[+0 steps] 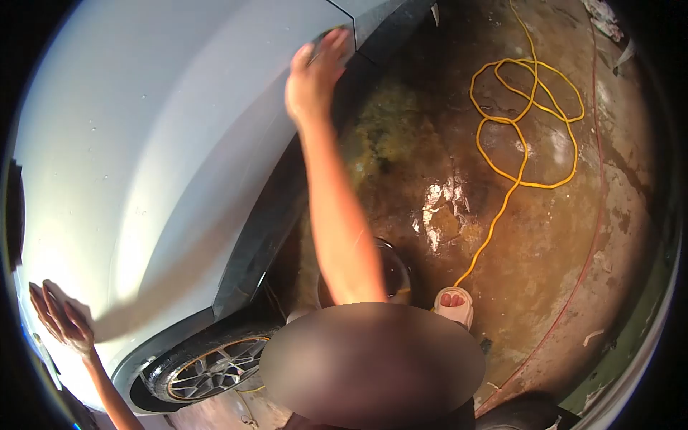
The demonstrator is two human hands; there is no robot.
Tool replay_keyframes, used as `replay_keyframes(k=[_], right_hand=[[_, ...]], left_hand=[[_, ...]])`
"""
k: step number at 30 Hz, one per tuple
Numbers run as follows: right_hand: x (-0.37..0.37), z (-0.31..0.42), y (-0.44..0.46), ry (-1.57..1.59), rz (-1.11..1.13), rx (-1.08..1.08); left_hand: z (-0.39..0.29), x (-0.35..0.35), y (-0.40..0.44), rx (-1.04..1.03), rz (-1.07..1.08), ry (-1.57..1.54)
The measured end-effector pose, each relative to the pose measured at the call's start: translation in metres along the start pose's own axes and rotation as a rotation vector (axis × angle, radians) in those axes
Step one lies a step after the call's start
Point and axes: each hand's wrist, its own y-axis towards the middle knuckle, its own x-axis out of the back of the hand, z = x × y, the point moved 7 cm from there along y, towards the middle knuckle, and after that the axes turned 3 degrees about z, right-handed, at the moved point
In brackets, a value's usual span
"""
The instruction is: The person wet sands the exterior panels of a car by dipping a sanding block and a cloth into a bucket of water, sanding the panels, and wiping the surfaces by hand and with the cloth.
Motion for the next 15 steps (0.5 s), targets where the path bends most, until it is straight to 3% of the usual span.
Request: replay_keyframes(k=[1,3,4,8,9,11,13,15], right_hand=[[0.007,0.003,0.005,0.028,-0.028,-0.012],[-0.032,0.036,-0.108,0.023,0.071,0.078],[-0.052,0.046,-0.161,0.061,0.222,0.048],[-0.015,0.002,-0.040,0.178,-0.005,-0.025],[0.009,-0.018,0.021,0.324,0.085,-0.064],[0.018,-0.033,0.051,0.292,0.056,-0.053],[0.001,-0.003,-0.015,0.010,-0.073,-0.037],[-0.048,0.034,-0.144,0.000,0.035,0.136]], left_hand=[[-0.001,0.001,0.000,0.006,-0.001,-0.005],[-0.001,0.001,-0.001,-0.013,0.003,0.016],[-0.002,0.001,-0.003,-0.018,0.007,0.025],[-0.003,-0.002,0.003,-0.032,-0.002,0.004],[-0.003,0.000,0.001,-0.029,0.001,0.004],[0.001,0.002,0.002,-0.023,-0.005,0.006],[0.002,-0.001,0.001,0.011,-0.017,-0.010],[-0.004,0.001,0.006,0.012,-0.067,0.005]])
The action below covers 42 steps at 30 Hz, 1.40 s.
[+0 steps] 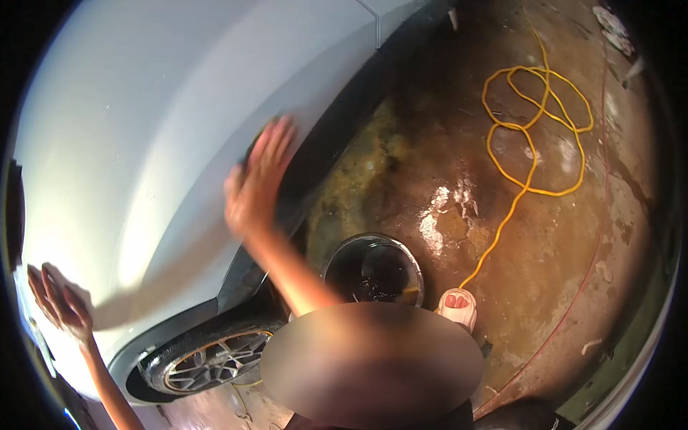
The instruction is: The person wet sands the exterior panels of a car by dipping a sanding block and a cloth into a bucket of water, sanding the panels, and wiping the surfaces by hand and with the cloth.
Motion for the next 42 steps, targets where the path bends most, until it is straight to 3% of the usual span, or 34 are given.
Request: replay_keyframes(k=[2,3,4,6,7,8,10,12,13,15,17,18,19,21,23,25,28,29,30,31,33,35,37,40,42], right_hand=[[-0.054,0.032,-0.135,-0.002,0.264,-0.039],[-0.058,0.056,-0.149,-0.017,0.350,-0.001],[-0.065,0.030,-0.143,-0.303,0.495,-0.090],[-0.007,-0.015,-0.024,-0.044,0.054,-0.163],[0.011,-0.051,0.031,0.264,-0.118,-0.217],[0.030,-0.078,0.081,0.181,-0.083,-0.211],[0.008,-0.086,0.084,0.309,0.103,-0.264],[-0.009,0.002,0.013,0.050,-0.145,-0.075],[-0.033,0.052,-0.048,0.041,-0.116,0.082],[-0.079,0.090,-0.169,-0.063,0.229,0.247],[-0.077,0.078,-0.198,-0.124,0.598,0.466],[-0.068,0.061,-0.190,-0.372,0.748,0.705],[-0.063,0.031,-0.177,-0.445,0.999,0.626],[-0.049,-0.009,-0.182,-0.377,0.727,0.957],[-0.094,0.103,-0.202,-0.291,1.100,0.758],[-0.114,0.199,-0.241,-0.237,0.573,1.163],[-0.096,0.135,-0.201,-0.288,0.763,1.080],[-0.082,0.082,-0.188,-0.567,0.672,1.251],[-0.057,0.087,-0.163,-0.451,0.453,1.218],[-0.064,0.091,-0.172,-0.439,0.462,1.225],[-0.088,0.114,-0.199,-0.305,0.722,1.002],[-0.109,0.191,-0.221,-0.163,0.757,1.045],[-0.103,0.174,-0.208,-0.261,0.637,1.152],[-0.063,0.072,-0.181,-0.423,0.561,1.210],[-0.061,0.041,-0.186,-0.513,0.835,1.052]], left_hand=[[-0.008,0.004,0.003,-0.003,-0.020,0.031],[0.003,-0.001,-0.005,0.042,0.020,-0.013],[0.006,0.000,-0.009,0.042,0.019,-0.007],[0.003,0.001,-0.006,0.061,0.007,0.017],[0.002,0.001,-0.004,0.068,0.003,0.034],[0.001,0.002,-0.004,0.061,-0.006,0.027],[0.002,0.003,-0.005,0.057,-0.010,0.041],[0.004,0.002,-0.008,0.075,-0.029,0.050],[0.005,0.002,-0.010,0.090,-0.049,0.045],[0.008,0.002,-0.013,0.099,-0.063,0.033],[0.010,0.001,-0.016,0.071,-0.085,0.025],[0.014,-0.001,-0.018,0.070,-0.099,-0.005],[0.010,-0.001,-0.017,0.075,-0.125,0.007],[0.009,-0.002,-0.019,0.089,-0.164,0.038],[0.031,-0.017,-0.027,0.021,-0.184,0.133],[0.031,-0.017,-0.026,0.006,-0.181,0.124],[0.027,-0.012,-0.027,0.033,-0.156,0.097],[0.028,-0.011,-0.027,0.054,-0.141,0.078],[0.027,-0.011,-0.028,0.042,-0.162,0.101],[0.025,-0.010,-0.028,0.031,-0.183,0.124],[0.020,-0.008,-0.027,0.033,-0.188,0.174],[0.028,-0.012,-0.028,0.012,-0.233,0.154],[0.023,-0.017,-0.029,-0.029,-0.245,0.099],[0.028,-0.016,-0.027,0.018,-0.252,0.059],[0.029,-0.012,-0.028,0.027,-0.242,0.091]])
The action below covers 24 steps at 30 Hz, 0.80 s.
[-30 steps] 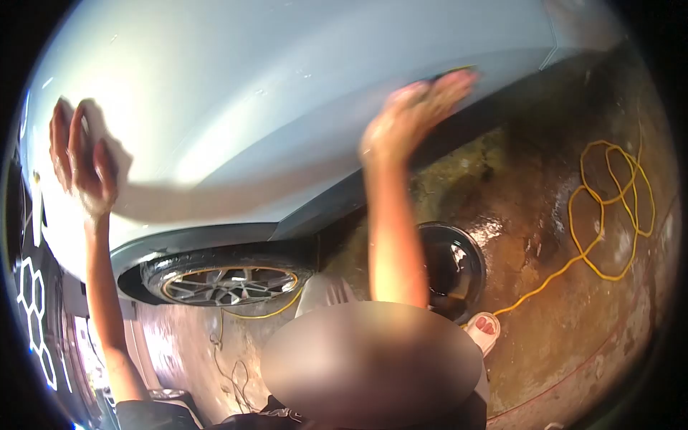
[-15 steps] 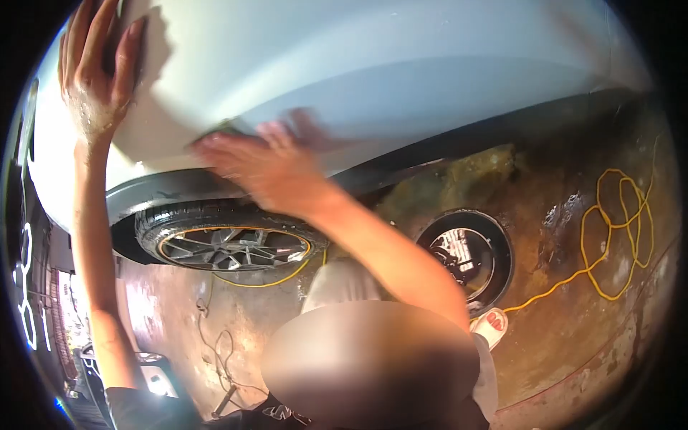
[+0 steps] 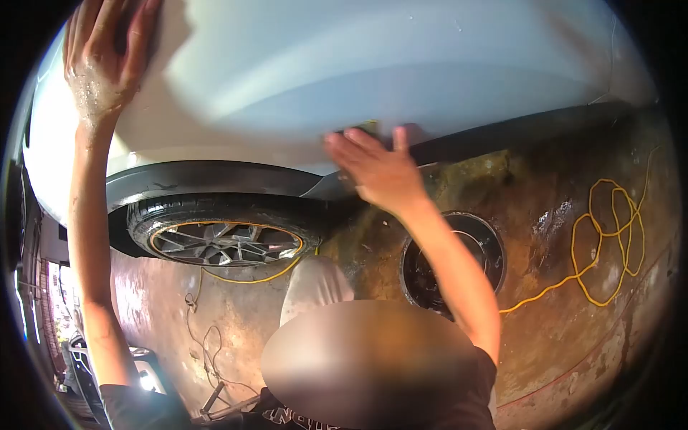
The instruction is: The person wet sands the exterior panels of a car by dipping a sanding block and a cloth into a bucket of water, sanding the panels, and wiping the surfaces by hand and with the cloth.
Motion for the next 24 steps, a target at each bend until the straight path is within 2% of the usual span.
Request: replay_keyframes(k=[2,3,4,5,7,8,9,10,11,12,14,15,16,17,18,21,23,24], right_hand=[[0.044,0.055,0.072,0.227,0.052,-0.031],[0.059,0.081,0.096,0.252,-0.170,0.036],[0.068,0.095,0.111,0.194,-0.299,0.048],[0.063,0.080,0.099,0.192,-0.298,0.026],[0.032,0.016,0.051,-0.061,-0.239,0.015],[0.023,-0.039,0.013,-0.133,-0.309,-0.054],[0.031,-0.089,-0.010,0.024,-0.357,-0.132],[0.038,-0.113,-0.015,0.004,-0.395,-0.202],[0.044,-0.125,-0.020,-0.014,-0.432,-0.286],[0.046,-0.122,-0.018,0.107,-0.509,-0.447],[0.055,-0.083,0.010,0.411,-0.681,-0.820],[0.044,-0.052,0.029,0.401,-0.758,-0.881],[0.046,-0.012,0.056,0.380,-0.743,-0.860],[0.044,0.035,0.078,0.434,-0.672,-0.748],[0.042,0.086,0.100,0.257,-0.506,-0.475],[0.028,0.042,0.060,0.297,-0.413,-0.438],[0.048,-0.073,0.008,0.274,-0.635,-0.835],[0.048,-0.129,-0.020,0.430,-0.660,-1.062]], left_hand=[[-0.002,-0.002,-0.001,0.005,-0.012,-0.011],[-0.006,0.003,0.001,-0.003,-0.022,-0.021],[-0.010,0.006,0.004,0.002,0.072,0.072],[-0.010,0.004,0.005,0.004,0.172,0.162],[-0.005,0.001,0.004,-0.030,0.064,0.050],[-0.006,0.001,0.004,-0.027,0.085,0.047],[-0.006,-0.001,0.003,-0.022,0.110,0.047],[-0.008,0.000,0.003,-0.020,0.053,0.044],[-0.009,0.001,0.003,-0.018,-0.004,0.041],[-0.013,0.006,0.004,-0.004,0.041,-0.001],[-0.015,0.010,0.004,0.020,0.076,-0.034],[-0.015,0.010,0.003,0.040,0.089,-0.003],[-0.016,0.010,0.004,0.057,0.111,0.022],[-0.018,0.012,0.006,0.049,0.113,0.003],[-0.019,0.013,0.009,0.048,0.112,-0.031],[-0.020,0.016,0.009,0.036,0.109,-0.061],[-0.017,0.012,0.006,0.051,0.127,0.000],[-0.017,0.012,0.006,0.063,0.113,0.000]])
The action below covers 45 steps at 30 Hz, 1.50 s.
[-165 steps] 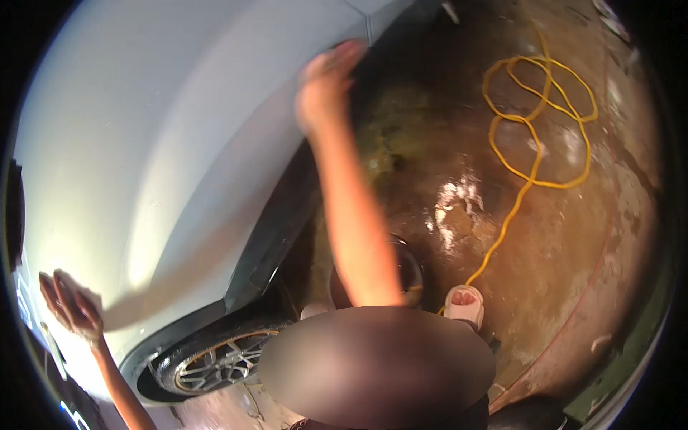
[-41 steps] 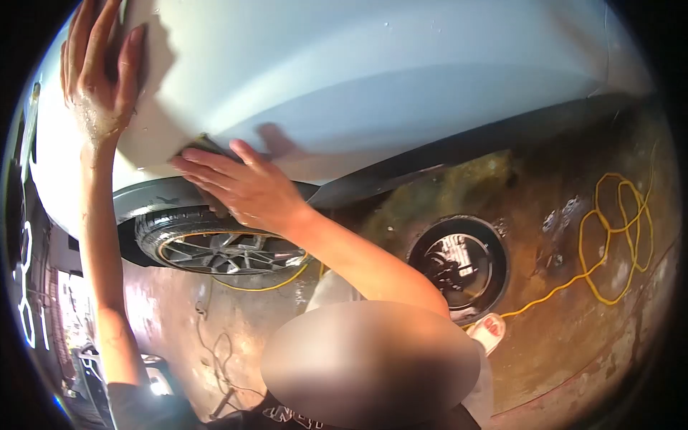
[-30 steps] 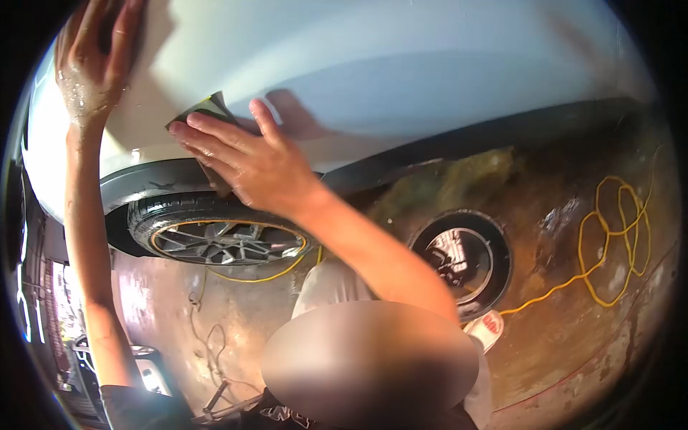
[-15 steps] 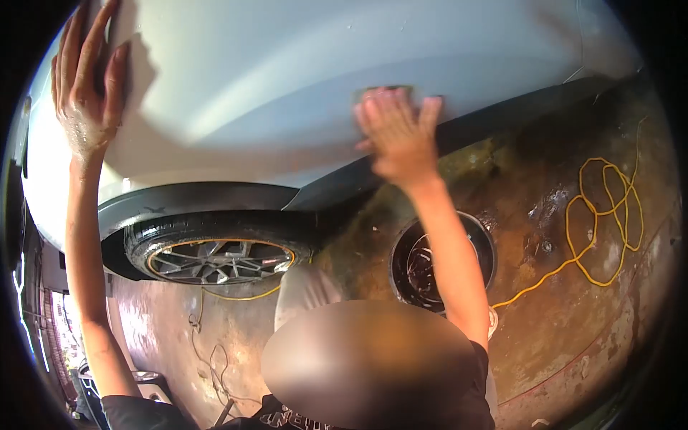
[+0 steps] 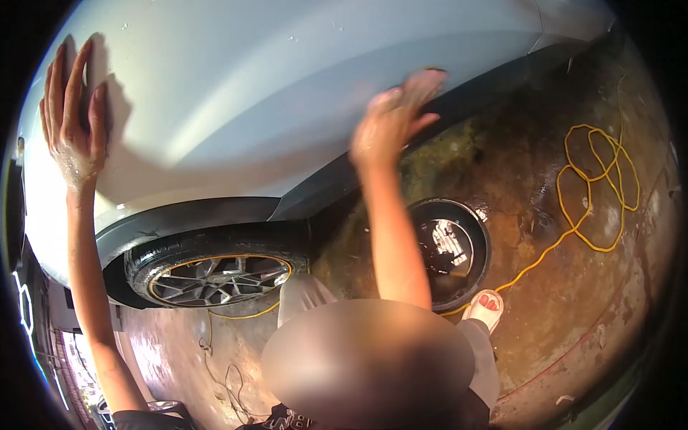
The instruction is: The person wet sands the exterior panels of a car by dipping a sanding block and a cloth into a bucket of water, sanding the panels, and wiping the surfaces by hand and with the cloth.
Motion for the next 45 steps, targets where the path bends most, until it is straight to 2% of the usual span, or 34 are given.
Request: replay_keyframes(k=[1,3,4,5,6,8,10,13,14,17,18,19,21,23,25,28,31,32,33,34,36,38,39,41,43,45], right_hand=[[0.018,-0.042,0.040,0.250,-0.024,-0.257],[0.014,-0.004,0.041,0.003,-0.065,-0.230],[-0.005,0.030,0.013,0.037,-0.067,-0.186],[-0.033,0.056,-0.026,0.156,-0.055,-0.028],[-0.044,0.110,-0.070,0.148,-0.024,0.155],[-0.067,0.126,-0.119,0.119,0.195,0.230],[-0.061,0.124,-0.106,-0.241,0.365,0.581],[0.009,0.034,0.040,0.134,-0.027,0.014],[0.023,0.018,0.062,0.280,-0.098,-0.147],[-0.014,0.072,0.004,0.188,-0.097,-0.135],[-0.037,0.100,-0.041,0.248,-0.051,-0.020],[-0.063,0.126,-0.095,0.168,0.179,0.083],[-0.086,0.128,-0.154,-0.110,0.346,0.419],[-0.043,0.065,-0.075,-0.128,0.074,0.330],[0.003,0.004,0.007,-0.039,-0.061,-0.028],[0.020,-0.031,0.043,0.152,-0.100,-0.221],[-0.064,0.058,-0.136,0.189,0.212,-0.015],[-0.078,0.068,-0.175,0.174,0.313,0.018],[-0.089,0.074,-0.194,0.158,0.410,0.053],[-0.075,0.064,-0.157,0.037,0.431,0.043],[-0.025,0.021,-0.039,0.127,0.133,-0.058],[0.026,-0.040,0.071,0.358,-0.011,-0.150],[0.050,-0.067,0.100,0.306,-0.033,-0.301],[0.092,-0.086,0.107,0.387,-0.253,-0.370],[0.107,-0.067,0.084,0.448,-0.418,-0.205],[0.089,-0.045,0.044,0.396,-0.413,0.027]], left_hand=[[0.001,0.000,-0.002,0.009,-0.002,-0.005],[0.005,-0.002,-0.002,0.009,0.036,0.019],[0.004,-0.002,0.001,0.012,0.016,0.023],[0.001,0.000,0.002,0.013,0.031,0.030],[-0.002,0.002,0.003,0.003,0.056,0.035],[-0.004,0.006,0.006,-0.015,0.059,-0.008],[-0.002,0.004,0.005,0.000,0.052,-0.016],[-0.005,0.005,0.007,0.006,0.051,-0.008],[-0.007,0.005,0.005,0.010,0.060,-0.013],[-0.005,0.007,0.010,0.035,0.065,0.006],[-0.003,0.006,0.010,0.013,0.059,0.002],[-0.003,0.003,0.007,-0.012,0.064,-0.015],[0.004,0.000,0.003,-0.074,0.114,0.010],[0.000,0.000,0.007,-0.062,0.086,0.007],[-0.008,0.002,0.009,-0.061,0.075,0.018],[-0.008,0.002,0.011,-0.062,0.074,0.045],[-0.006,0.004,0.010,-0.074,0.088,0.049],[-0.007,0.003,0.011,-0.079,0.080,0.028],[-0.007,0.002,0.012,-0.085,0.081,0.026],[-0.007,0.002,0.013,-0.101,0.080,0.025],[-0.004,0.000,0.010,-0.098,0.091,-0.011],[-0.001,-0.001,0.007,-0.089,0.112,-0.016],[0.003,-0.001,0.005,-0.097,0.099,-0.016],[0.012,-0.004,0.002,-0.114,0.072,-0.015],[0.014,-0.005,0.000,-0.129,0.062,0.005],[0.019,-0.004,-0.004,-0.125,0.056,0.012]])
